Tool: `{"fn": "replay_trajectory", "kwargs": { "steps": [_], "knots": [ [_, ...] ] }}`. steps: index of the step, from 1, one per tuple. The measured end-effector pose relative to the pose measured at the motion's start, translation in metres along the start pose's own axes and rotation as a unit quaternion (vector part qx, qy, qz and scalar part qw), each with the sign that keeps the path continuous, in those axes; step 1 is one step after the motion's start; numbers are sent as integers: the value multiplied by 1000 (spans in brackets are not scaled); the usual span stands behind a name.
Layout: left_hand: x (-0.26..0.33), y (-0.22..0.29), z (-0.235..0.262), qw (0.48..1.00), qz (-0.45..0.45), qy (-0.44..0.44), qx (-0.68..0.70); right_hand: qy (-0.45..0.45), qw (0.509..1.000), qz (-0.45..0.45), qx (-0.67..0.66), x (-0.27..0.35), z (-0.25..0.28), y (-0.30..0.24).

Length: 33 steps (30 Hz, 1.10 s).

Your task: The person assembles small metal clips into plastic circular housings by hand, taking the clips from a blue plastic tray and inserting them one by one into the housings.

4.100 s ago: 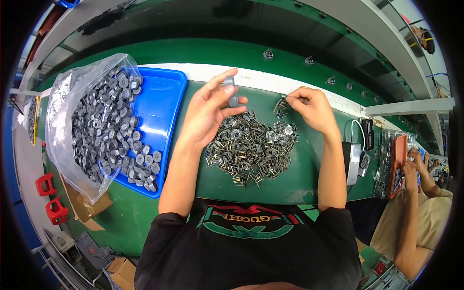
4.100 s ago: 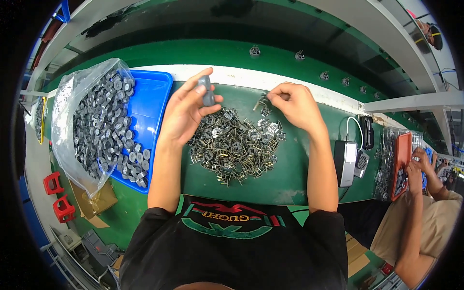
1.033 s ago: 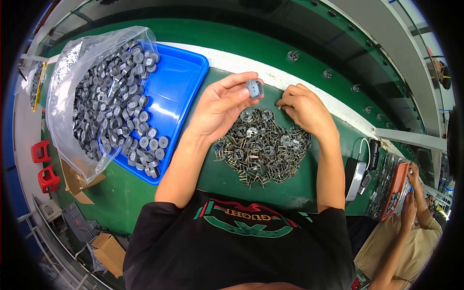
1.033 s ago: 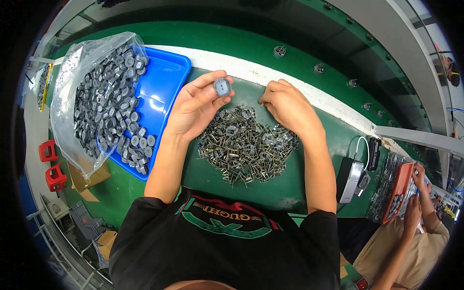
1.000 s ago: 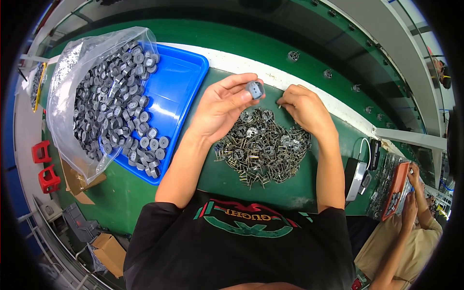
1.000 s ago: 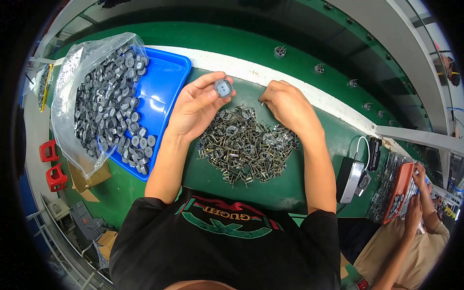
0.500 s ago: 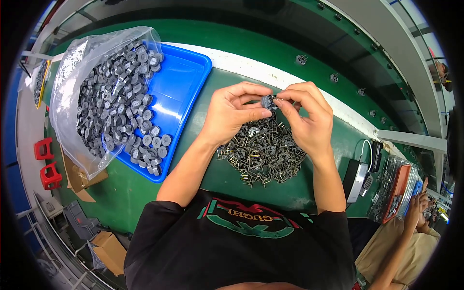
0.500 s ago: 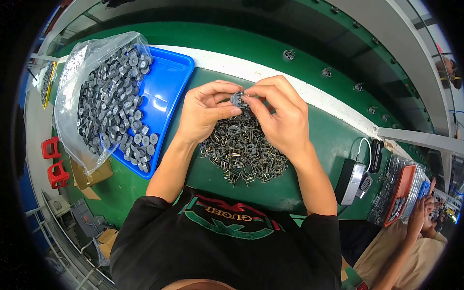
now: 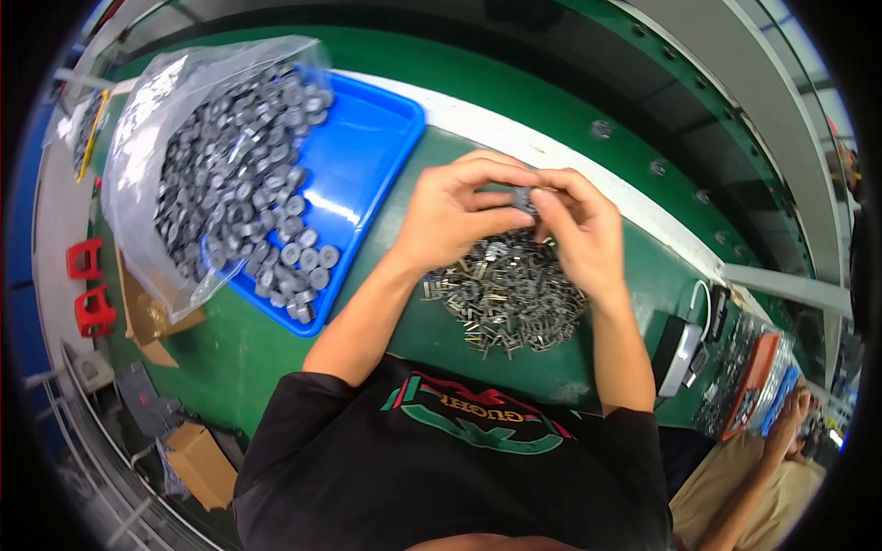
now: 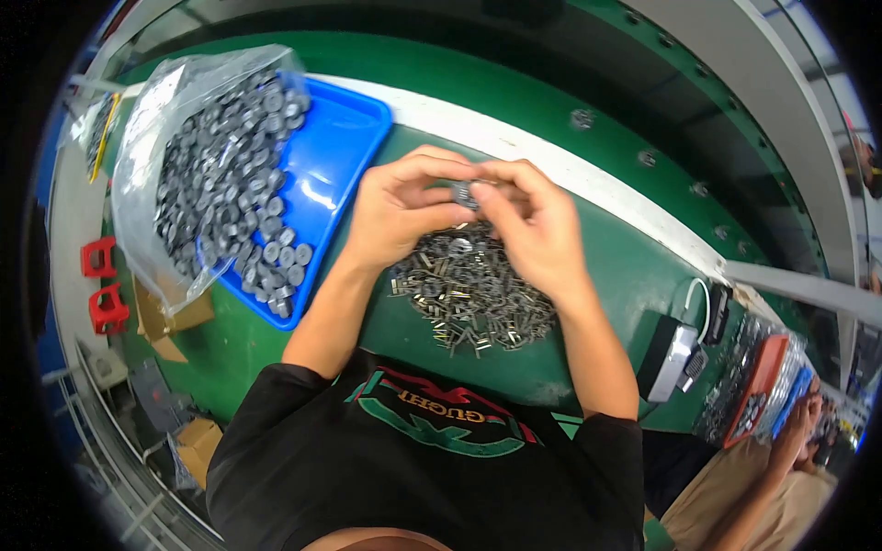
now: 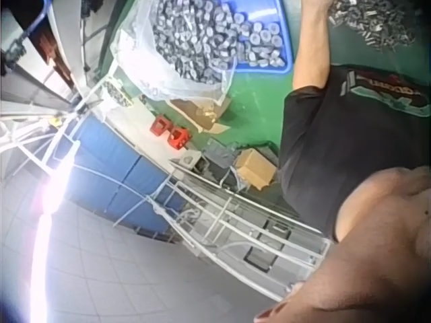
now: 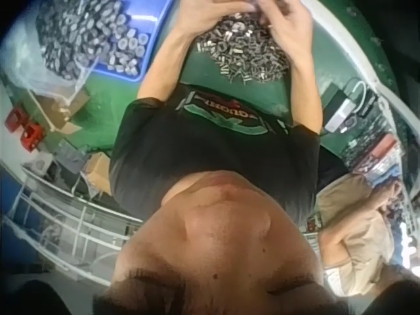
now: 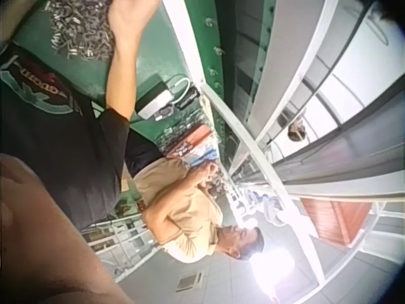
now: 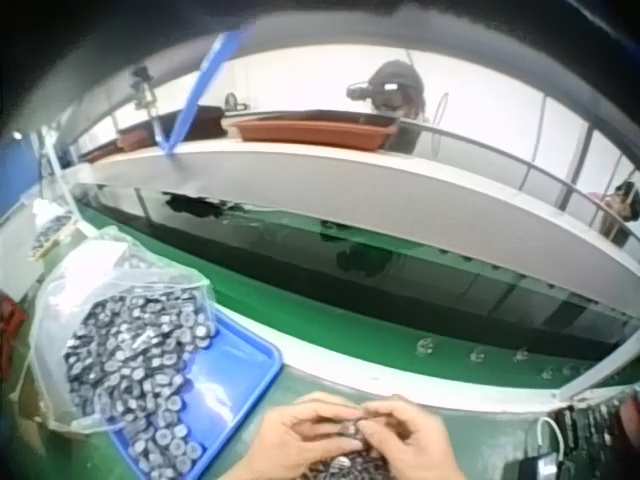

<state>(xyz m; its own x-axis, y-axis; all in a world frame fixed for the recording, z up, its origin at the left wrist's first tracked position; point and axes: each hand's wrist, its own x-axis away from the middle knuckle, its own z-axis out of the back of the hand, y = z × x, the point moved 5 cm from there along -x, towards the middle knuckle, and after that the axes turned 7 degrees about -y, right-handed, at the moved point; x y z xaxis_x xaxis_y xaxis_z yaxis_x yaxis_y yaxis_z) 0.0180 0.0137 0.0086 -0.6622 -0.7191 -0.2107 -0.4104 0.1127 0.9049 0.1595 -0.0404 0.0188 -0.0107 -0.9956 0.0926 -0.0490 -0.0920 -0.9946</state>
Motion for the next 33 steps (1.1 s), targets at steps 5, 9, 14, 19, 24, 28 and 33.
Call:
{"fn": "replay_trajectory", "kwargs": {
  "steps": [5, 9, 14, 19, 24, 28, 33],
  "knots": [
    [18, 38, -8, 899, -87, 22, -428, -32, 998, -38, 36, -3, 11, 4],
    [80, 38, 35, 928, 61, 253, -267, -25, 968, 11, 251, -37, 26, -5],
    [135, 69, 77, 906, 12, 321, -274, 92, 878, 56, 466, -119, 94, 9],
    [150, 90, 92, 813, -45, 352, -463, 126, 771, 91, 617, -109, 99, 12],
    [167, 88, 115, 758, 101, 365, -531, -62, 865, 28, 498, -29, 92, -13],
    [150, 90, 95, 698, 139, 214, -669, -179, 855, -106, 476, 17, 83, -3],
    [132, 78, 87, 671, 264, 94, -687, -140, 891, -76, 424, 21, 85, 19]
  ]
}}
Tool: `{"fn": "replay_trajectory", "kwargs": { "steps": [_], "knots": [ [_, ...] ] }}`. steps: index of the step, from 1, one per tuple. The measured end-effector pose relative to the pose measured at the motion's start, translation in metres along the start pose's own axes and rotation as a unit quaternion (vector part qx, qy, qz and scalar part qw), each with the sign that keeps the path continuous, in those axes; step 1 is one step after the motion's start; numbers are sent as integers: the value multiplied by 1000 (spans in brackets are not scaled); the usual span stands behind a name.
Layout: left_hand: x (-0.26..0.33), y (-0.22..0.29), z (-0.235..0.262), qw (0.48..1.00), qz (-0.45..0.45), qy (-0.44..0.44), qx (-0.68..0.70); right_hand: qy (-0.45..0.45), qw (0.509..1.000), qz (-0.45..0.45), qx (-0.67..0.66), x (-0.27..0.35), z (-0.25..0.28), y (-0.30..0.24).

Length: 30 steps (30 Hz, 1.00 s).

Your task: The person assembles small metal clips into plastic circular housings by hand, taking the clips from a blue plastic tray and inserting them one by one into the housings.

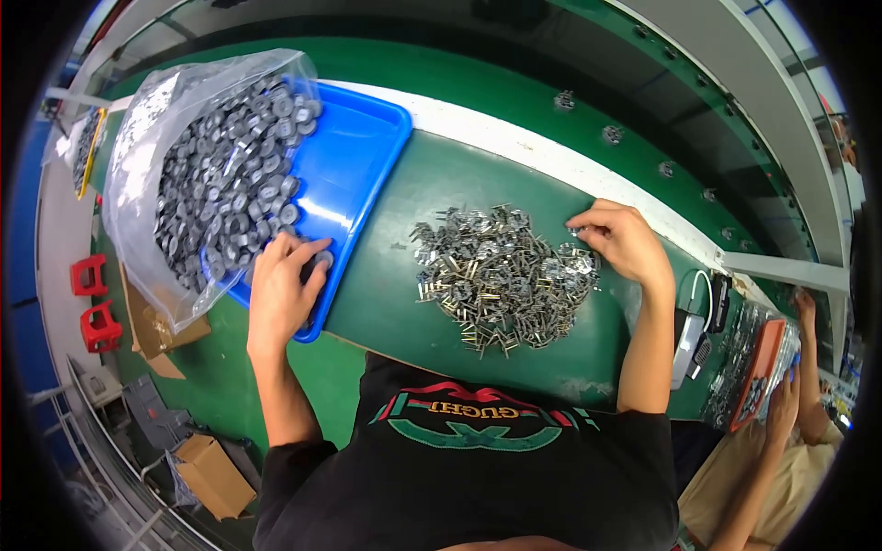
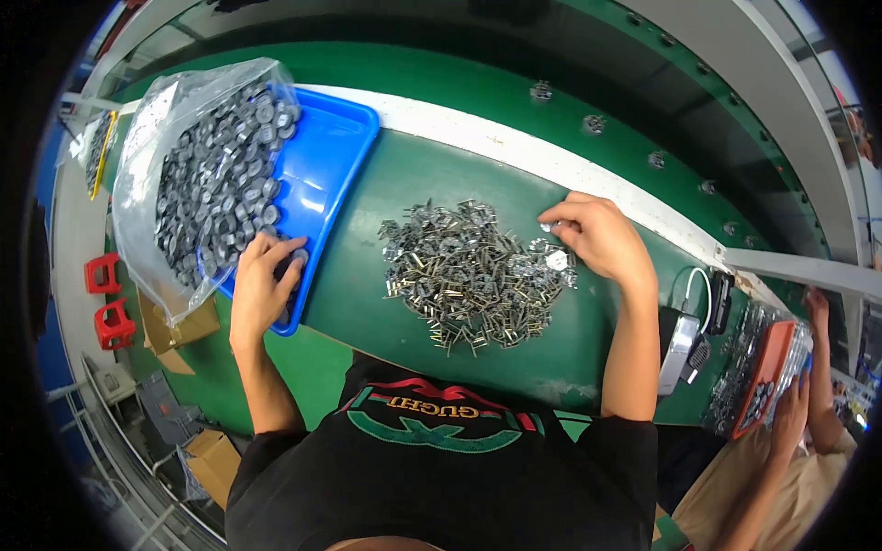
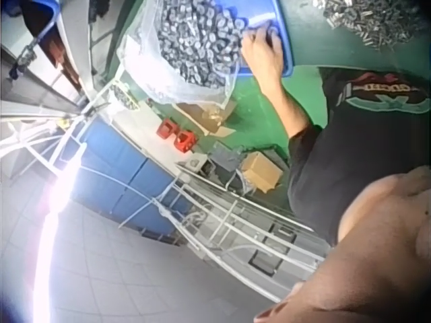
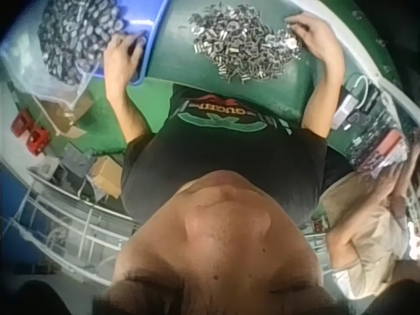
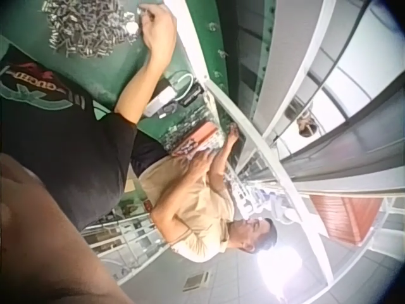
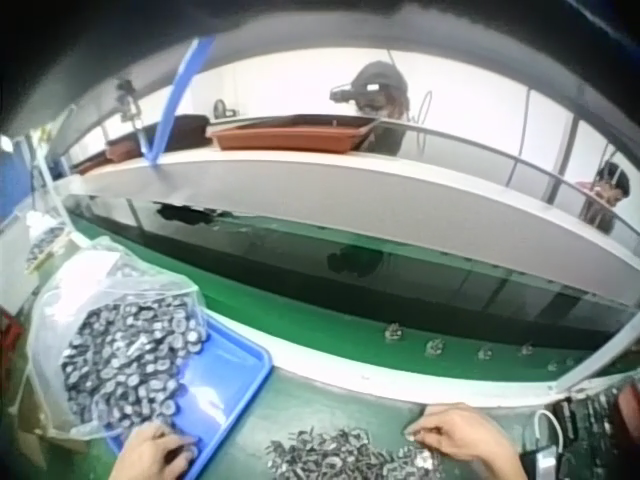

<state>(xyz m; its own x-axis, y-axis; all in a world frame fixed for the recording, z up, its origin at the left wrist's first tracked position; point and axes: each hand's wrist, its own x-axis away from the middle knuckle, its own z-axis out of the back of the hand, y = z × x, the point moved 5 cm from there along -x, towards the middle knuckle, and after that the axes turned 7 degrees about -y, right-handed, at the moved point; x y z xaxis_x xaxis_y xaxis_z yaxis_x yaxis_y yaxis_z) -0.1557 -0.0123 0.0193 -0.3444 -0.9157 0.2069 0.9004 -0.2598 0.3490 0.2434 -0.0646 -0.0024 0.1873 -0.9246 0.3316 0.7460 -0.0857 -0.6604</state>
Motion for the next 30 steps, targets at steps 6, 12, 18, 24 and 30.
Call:
{"fn": "replay_trajectory", "kwargs": {
  "steps": [6, 12, 18, 24, 30],
  "knots": [
    [-12, -6, -1, 990, -103, -47, 88, 84, 996, -2, -1, 6, 8, 18],
    [-13, -15, 1, 990, -91, -52, 92, 102, 992, 80, 4, -1, 4, 4],
    [-21, -21, 17, 938, -97, -33, 330, 94, 975, 138, -144, 7, 14, -13],
    [-67, 24, 1, 559, -126, 47, 818, 139, 948, 212, -191, 2, 29, -83],
    [-110, 113, -31, 523, -83, -37, 847, 263, 906, 317, -98, -9, 28, -127]
  ]
}}
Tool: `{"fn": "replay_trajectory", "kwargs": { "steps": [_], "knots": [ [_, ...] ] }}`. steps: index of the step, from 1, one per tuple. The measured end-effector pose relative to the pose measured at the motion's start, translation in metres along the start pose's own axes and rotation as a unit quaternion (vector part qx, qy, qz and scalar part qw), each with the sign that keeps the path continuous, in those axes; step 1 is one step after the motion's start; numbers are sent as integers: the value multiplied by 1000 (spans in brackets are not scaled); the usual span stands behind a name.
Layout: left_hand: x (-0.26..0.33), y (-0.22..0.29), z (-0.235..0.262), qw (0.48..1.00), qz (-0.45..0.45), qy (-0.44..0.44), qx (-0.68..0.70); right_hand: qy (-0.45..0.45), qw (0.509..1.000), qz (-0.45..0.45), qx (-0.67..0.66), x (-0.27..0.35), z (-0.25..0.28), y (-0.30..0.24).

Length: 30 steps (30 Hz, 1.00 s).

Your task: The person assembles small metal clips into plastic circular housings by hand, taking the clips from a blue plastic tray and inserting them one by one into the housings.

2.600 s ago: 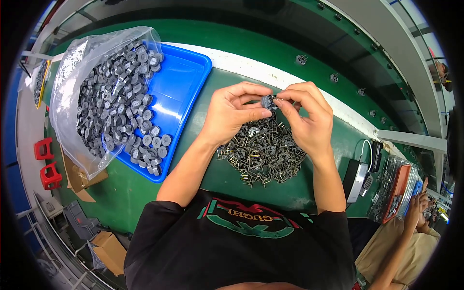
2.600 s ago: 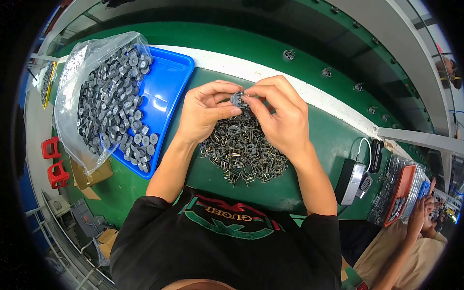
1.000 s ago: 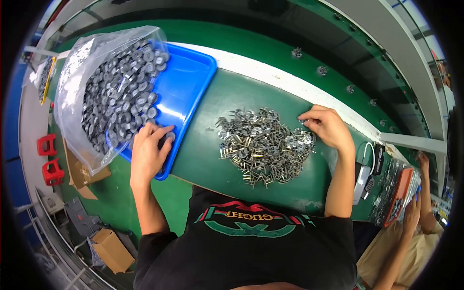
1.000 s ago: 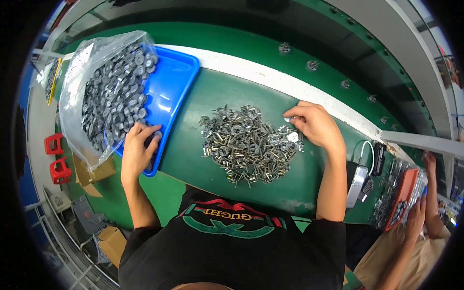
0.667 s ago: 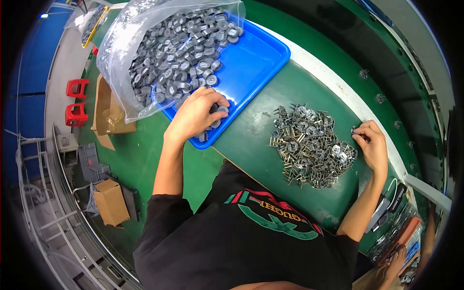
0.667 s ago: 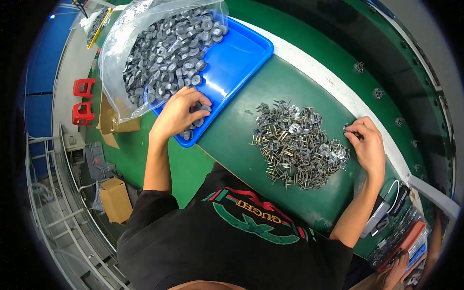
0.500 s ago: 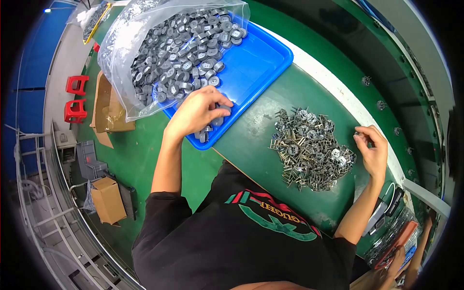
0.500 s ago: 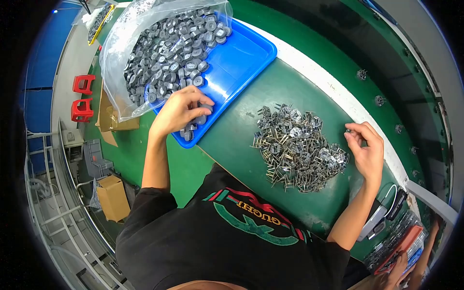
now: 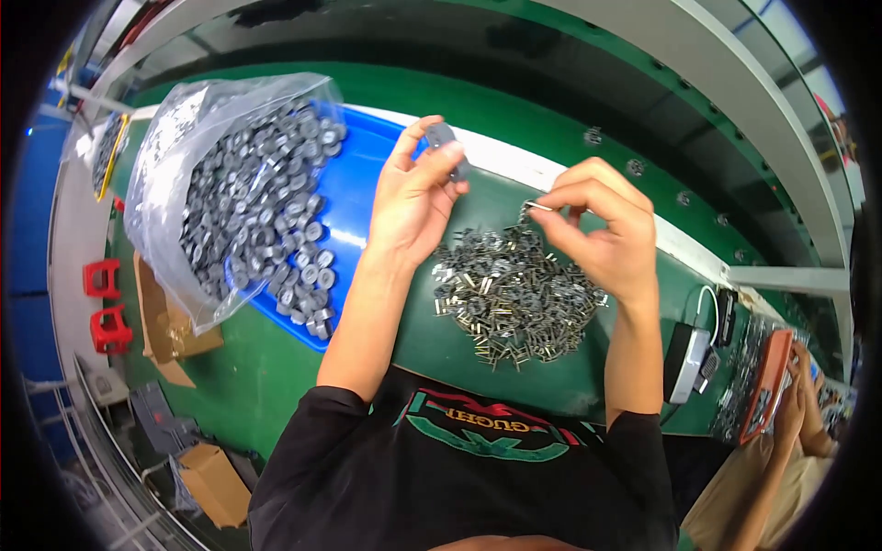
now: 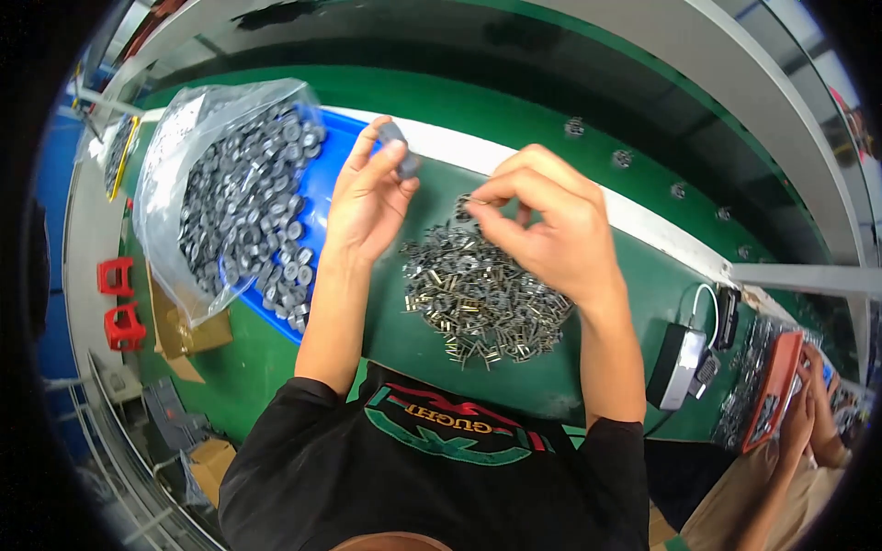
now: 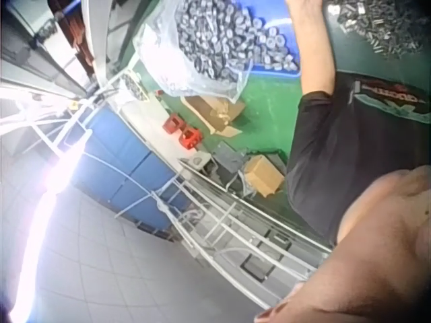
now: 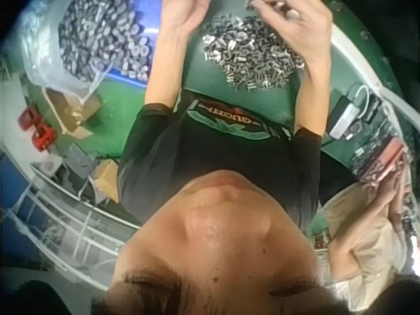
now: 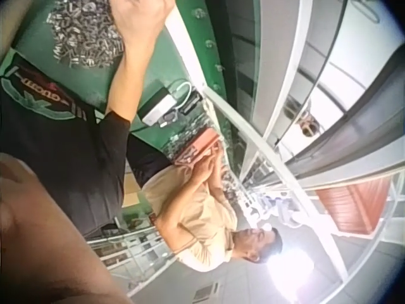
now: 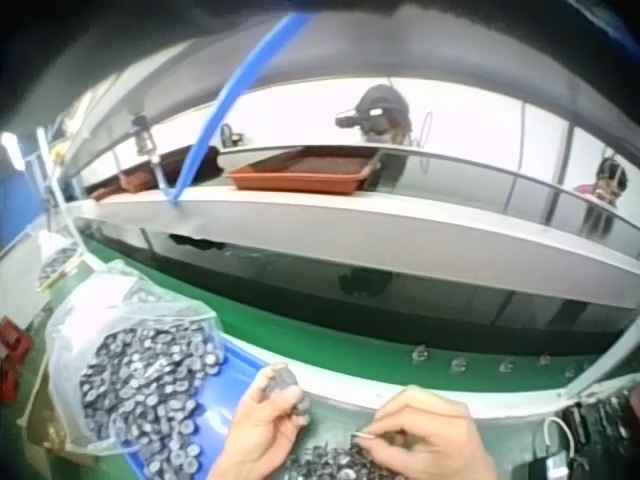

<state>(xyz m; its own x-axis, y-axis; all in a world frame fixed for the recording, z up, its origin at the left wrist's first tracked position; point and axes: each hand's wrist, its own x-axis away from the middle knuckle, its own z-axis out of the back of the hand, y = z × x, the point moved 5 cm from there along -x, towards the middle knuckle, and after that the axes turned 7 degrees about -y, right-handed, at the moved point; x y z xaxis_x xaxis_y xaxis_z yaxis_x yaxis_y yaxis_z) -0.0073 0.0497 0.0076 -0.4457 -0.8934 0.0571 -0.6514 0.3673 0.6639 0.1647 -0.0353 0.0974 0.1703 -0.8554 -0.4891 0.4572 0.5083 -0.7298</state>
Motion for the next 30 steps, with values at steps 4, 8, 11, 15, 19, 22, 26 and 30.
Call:
{"fn": "replay_trajectory", "kwargs": {
  "steps": [4, 8, 11, 15, 19, 22, 26, 30],
  "knots": [
    [-5, -18, -33, 995, 62, -76, -17, 38, 999, -10, 8, 5, 12, 8],
    [-1, -31, -34, 986, 108, -129, -17, 63, 998, -24, 6, 9, 21, 13],
    [0, -38, -31, 983, 138, -115, -43, 50, 997, -14, 65, 8, 18, 13],
    [5, -39, -34, 977, 159, -129, -50, 30, 985, 25, 171, 7, 9, 15],
    [10, -37, -34, 975, 148, -135, -98, 6, 978, 51, 201, 4, 9, 7],
    [12, -34, -32, 973, 148, -135, -119, -12, 978, 56, 203, 3, 9, 3],
    [13, -32, -32, 969, 154, -132, -143, -21, 978, 63, 198, 2, 5, 4],
    [12, -32, -30, 969, 149, -125, -155, -28, 983, 50, 174, 4, 0, 9]
  ]
}}
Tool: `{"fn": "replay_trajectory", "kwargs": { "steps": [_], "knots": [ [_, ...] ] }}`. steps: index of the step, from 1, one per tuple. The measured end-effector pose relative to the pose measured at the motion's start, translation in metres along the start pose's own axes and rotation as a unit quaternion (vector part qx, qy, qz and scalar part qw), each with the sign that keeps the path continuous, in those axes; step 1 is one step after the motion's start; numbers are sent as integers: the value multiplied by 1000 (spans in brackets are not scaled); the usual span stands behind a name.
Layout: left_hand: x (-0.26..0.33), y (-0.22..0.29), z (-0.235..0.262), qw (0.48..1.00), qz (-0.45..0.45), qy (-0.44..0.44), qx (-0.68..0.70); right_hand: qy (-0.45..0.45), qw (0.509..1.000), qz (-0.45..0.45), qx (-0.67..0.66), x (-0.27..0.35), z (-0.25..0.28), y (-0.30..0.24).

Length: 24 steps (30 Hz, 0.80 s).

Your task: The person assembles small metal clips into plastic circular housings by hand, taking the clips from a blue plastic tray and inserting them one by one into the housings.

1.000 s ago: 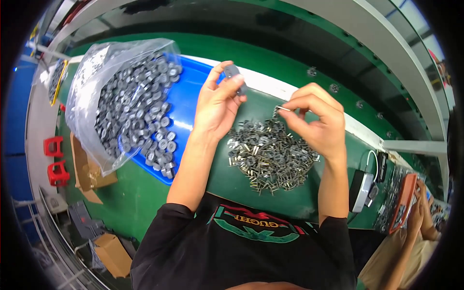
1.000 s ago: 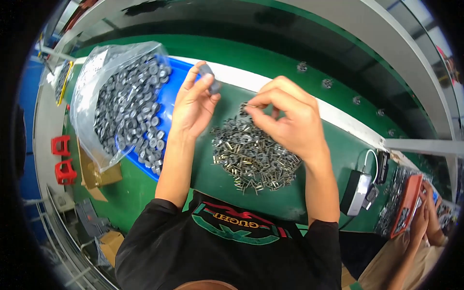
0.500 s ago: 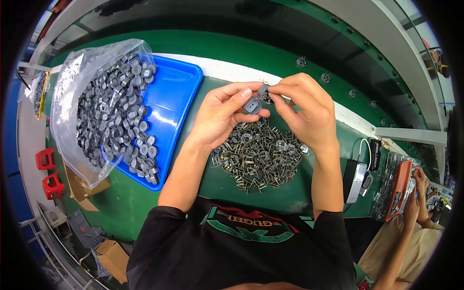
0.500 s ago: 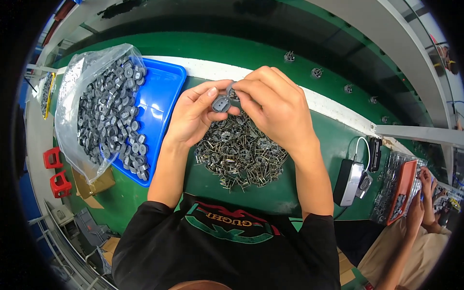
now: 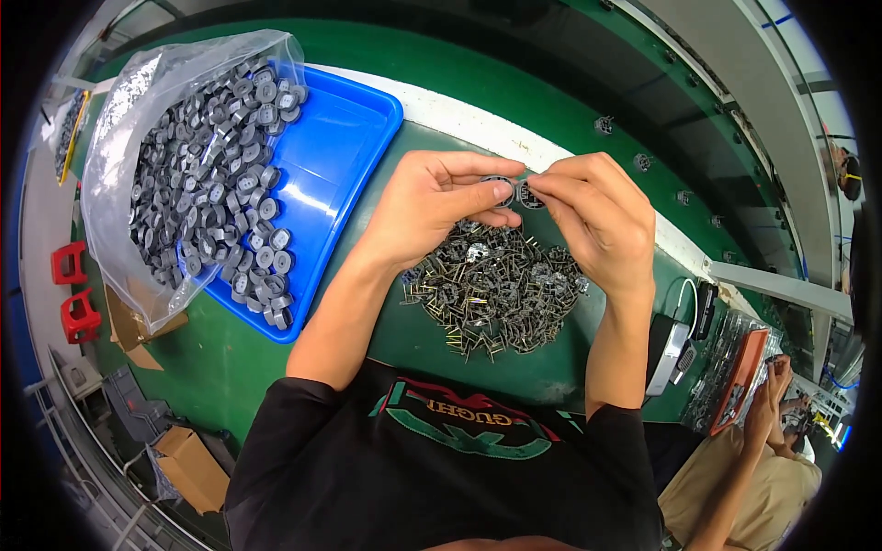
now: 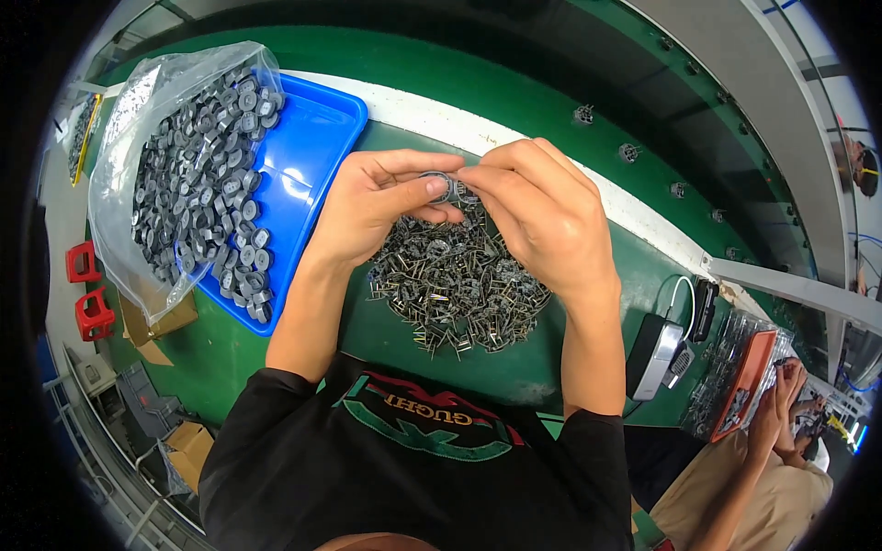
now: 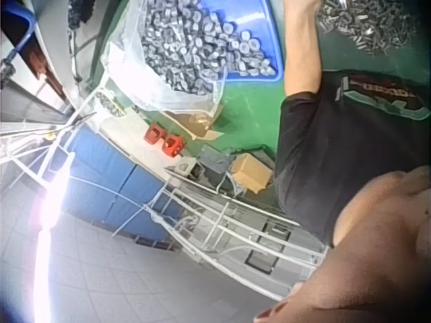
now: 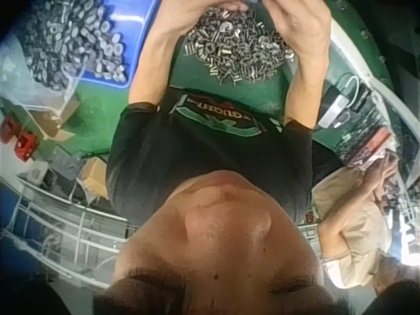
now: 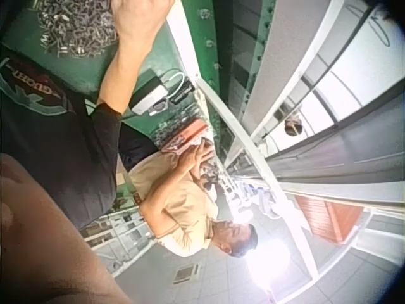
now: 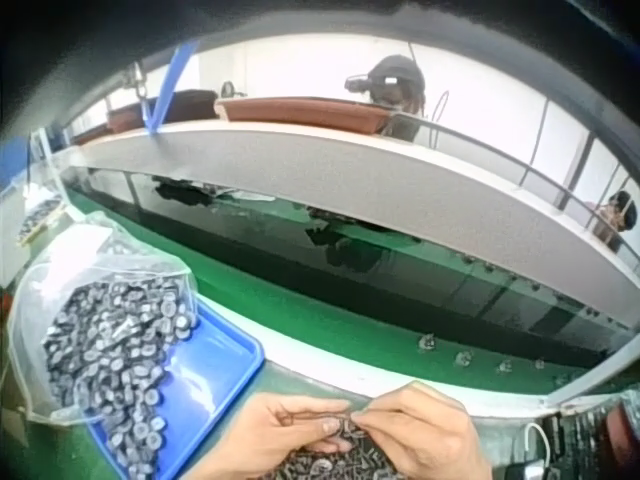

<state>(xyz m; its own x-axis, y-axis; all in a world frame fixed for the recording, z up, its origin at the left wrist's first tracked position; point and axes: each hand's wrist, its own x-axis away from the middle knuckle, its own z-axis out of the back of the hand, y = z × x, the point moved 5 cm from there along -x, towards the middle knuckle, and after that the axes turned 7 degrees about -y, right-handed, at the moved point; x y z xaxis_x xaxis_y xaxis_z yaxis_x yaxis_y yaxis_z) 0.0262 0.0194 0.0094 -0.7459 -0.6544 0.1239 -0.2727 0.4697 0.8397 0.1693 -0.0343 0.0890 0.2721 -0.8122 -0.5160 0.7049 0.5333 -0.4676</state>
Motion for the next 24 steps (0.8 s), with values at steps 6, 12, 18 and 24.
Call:
{"fn": "replay_trajectory", "kwargs": {
  "steps": [6, 12, 18, 24],
  "knots": [
    [-1, 0, 7, 998, -10, 25, -62, -27, 999, -9, 23, 1, -8, 6],
    [-3, -3, 10, 998, -15, -8, -60, -28, 992, -83, -96, 7, -19, 19],
    [-6, -3, 3, 958, -88, 23, -271, 37, 983, -110, -139, 6, -27, 20],
    [-2, 9, 3, 935, -109, 66, -330, 76, 988, -83, -109, 3, -8, 13]
  ]
}}
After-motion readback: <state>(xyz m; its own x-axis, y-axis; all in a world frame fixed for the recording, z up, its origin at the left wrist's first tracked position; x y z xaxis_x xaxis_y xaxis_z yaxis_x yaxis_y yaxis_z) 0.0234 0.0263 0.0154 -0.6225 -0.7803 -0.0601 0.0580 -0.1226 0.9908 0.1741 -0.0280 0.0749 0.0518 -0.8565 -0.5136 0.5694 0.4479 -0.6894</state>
